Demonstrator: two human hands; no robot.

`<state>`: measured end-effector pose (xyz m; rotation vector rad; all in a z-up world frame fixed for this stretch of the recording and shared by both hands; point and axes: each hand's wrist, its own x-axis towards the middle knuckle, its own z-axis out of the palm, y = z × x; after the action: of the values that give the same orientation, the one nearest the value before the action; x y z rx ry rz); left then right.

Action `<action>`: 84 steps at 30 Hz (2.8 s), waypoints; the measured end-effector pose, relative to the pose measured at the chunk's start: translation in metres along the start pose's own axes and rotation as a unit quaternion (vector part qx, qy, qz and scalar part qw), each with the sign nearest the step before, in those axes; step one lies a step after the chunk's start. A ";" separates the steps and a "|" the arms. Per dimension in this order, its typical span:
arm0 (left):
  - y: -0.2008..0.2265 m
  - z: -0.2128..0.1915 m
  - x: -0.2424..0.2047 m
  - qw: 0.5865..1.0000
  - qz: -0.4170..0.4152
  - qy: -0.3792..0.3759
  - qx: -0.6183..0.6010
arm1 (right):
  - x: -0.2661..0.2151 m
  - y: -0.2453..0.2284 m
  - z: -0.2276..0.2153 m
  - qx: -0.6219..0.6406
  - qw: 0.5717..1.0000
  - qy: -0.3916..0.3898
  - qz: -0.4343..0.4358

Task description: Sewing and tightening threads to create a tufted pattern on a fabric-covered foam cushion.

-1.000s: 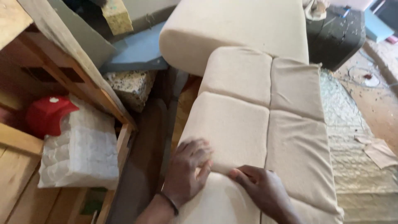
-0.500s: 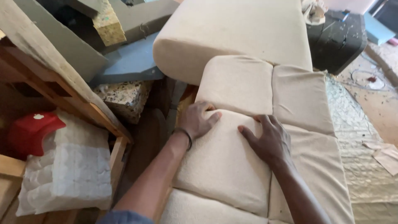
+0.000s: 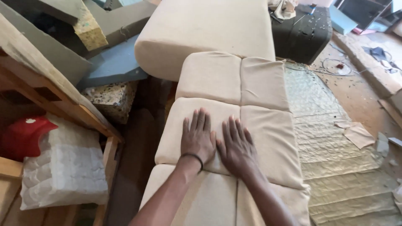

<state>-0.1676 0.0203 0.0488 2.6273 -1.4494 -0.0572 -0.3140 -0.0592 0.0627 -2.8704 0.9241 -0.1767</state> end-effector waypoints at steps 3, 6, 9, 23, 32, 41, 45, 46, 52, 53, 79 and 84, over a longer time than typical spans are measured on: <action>0.012 0.027 -0.043 0.995 0.062 0.076 -0.014 | -0.059 0.010 0.024 -0.005 0.997 0.069 -0.024; 0.027 0.040 -0.103 0.983 0.113 0.137 -0.036 | -0.126 0.013 0.032 0.002 0.989 0.141 -0.048; 0.046 0.026 -0.154 0.980 0.141 0.133 -0.055 | -0.181 0.019 0.024 0.009 0.989 0.141 -0.051; 0.111 0.006 -0.216 0.959 0.168 0.117 -0.196 | -0.200 0.106 -0.030 0.157 0.970 0.029 0.182; 0.142 0.016 -0.156 0.952 0.228 0.130 -0.156 | -0.186 0.127 -0.058 0.089 0.963 -0.111 0.228; 0.153 0.047 0.040 0.991 0.103 0.043 -0.079 | -0.017 0.164 0.017 0.171 0.959 0.128 0.186; 0.153 0.066 0.113 0.988 0.143 0.020 -0.063 | 0.048 0.217 0.051 0.212 0.920 0.139 0.300; 0.156 0.070 0.128 0.985 0.158 0.023 -0.058 | 0.061 0.238 0.059 0.259 0.887 0.153 0.350; 0.160 0.052 0.141 0.969 0.229 0.074 -0.064 | 0.095 0.290 0.065 0.543 0.782 0.120 0.281; 0.160 0.057 0.144 0.970 0.225 0.071 -0.063 | 0.091 0.306 0.072 0.545 0.781 0.115 0.281; 0.231 0.091 0.202 0.967 0.234 -0.075 -0.064 | 0.109 0.324 0.118 0.203 0.783 0.331 0.485; 0.139 0.018 0.146 0.967 0.226 -0.046 -0.106 | 0.107 0.313 0.109 0.213 0.800 0.322 0.459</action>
<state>-0.2074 -0.1780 0.0556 2.0982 -1.9173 -0.2696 -0.3902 -0.3655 -0.0837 -1.6598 1.9428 -1.1018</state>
